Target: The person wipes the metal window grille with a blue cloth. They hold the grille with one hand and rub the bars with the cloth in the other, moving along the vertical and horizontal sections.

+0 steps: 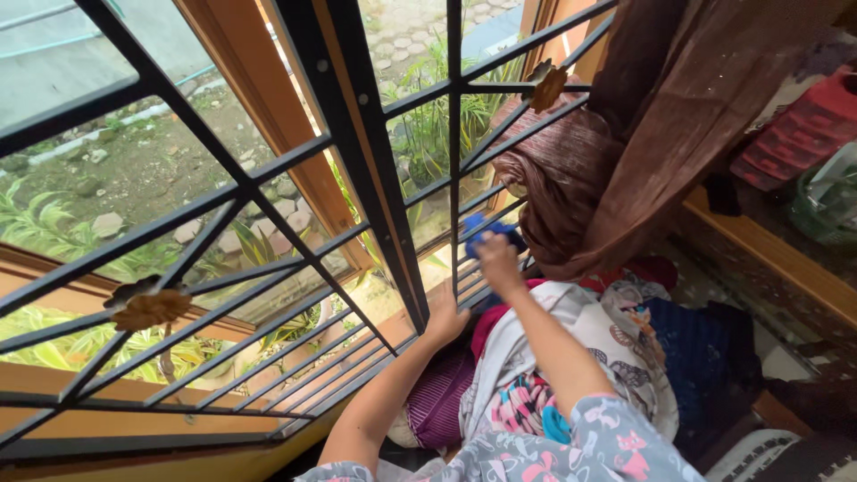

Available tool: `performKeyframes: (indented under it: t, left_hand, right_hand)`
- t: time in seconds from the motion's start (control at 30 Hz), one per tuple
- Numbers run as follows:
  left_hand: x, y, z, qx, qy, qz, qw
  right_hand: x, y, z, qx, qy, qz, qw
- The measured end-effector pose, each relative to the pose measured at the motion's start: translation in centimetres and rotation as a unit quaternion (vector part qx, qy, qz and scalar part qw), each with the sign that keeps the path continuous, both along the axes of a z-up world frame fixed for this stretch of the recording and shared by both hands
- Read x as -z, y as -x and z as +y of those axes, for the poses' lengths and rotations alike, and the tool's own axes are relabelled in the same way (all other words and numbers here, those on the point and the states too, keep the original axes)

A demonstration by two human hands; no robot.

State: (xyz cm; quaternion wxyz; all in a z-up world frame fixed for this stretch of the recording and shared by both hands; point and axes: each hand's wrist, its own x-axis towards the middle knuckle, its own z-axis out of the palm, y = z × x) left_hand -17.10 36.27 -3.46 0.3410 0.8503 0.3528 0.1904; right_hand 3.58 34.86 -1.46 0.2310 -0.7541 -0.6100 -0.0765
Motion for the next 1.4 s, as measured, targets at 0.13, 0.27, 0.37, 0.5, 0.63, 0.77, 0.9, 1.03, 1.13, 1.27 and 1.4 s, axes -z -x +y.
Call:
performKeyframes:
  t: [0.13,0.27,0.37,0.5,0.63,0.77,0.9,1.03,1.13,1.27,1.4]
  left_hand:
    - [-1.6,-2.0,1.8,-0.001,0.099,0.017,0.995]
    - [-3.3,-2.5,3.5,0.011,-0.003,-0.133,0.991]
    - [-5.9,-3.2,4.9,-0.018,0.025,-0.202,0.979]
    - [-10.1,-4.4,5.6,-0.037,0.0,-0.269,0.962]
    - [-13.4,-5.6,6.7,-0.022,0.029,-0.217,0.976]
    - [-14.4,-6.3,7.3,-0.065,0.116,-0.134,0.982]
    - [-14.0,-7.0,6.7,-0.14,0.117,-0.104,0.978]
    - [-14.2,-8.2,7.6,-0.196,-0.034,-0.167,0.966]
    - [-13.2,-8.6,8.2,-0.142,-0.068,-0.176,0.972]
    - [-12.0,-8.7,9.0,-0.062,-0.019,-0.191,0.979]
    - [-11.1,-9.3,10.0,-0.063,-0.045,-0.215,0.974]
  right_hand:
    - [-2.9,-7.5,1.1,0.09,-0.206,-0.015,0.974]
    - [-2.8,-5.7,1.4,0.046,-0.045,0.034,0.997]
    - [-0.9,-0.1,1.7,-0.087,0.003,0.04,0.995]
    - [-0.6,0.5,1.7,-0.058,-0.025,0.072,0.995]
    - [-3.6,-5.8,2.1,-0.02,-0.073,0.107,0.991]
    - [-4.9,-6.6,3.2,-0.019,-0.024,0.069,0.997]
    - [-2.8,-0.1,3.5,-0.123,0.033,0.075,0.989]
    - [-2.5,-0.9,3.5,-0.141,0.03,0.089,0.986]
    - [-2.5,-7.0,3.0,-0.122,-0.027,0.105,0.987]
    - [-2.8,-13.5,3.6,-0.098,-0.168,0.082,0.977]
    - [-2.7,-10.9,5.5,-0.088,-0.12,0.06,0.987]
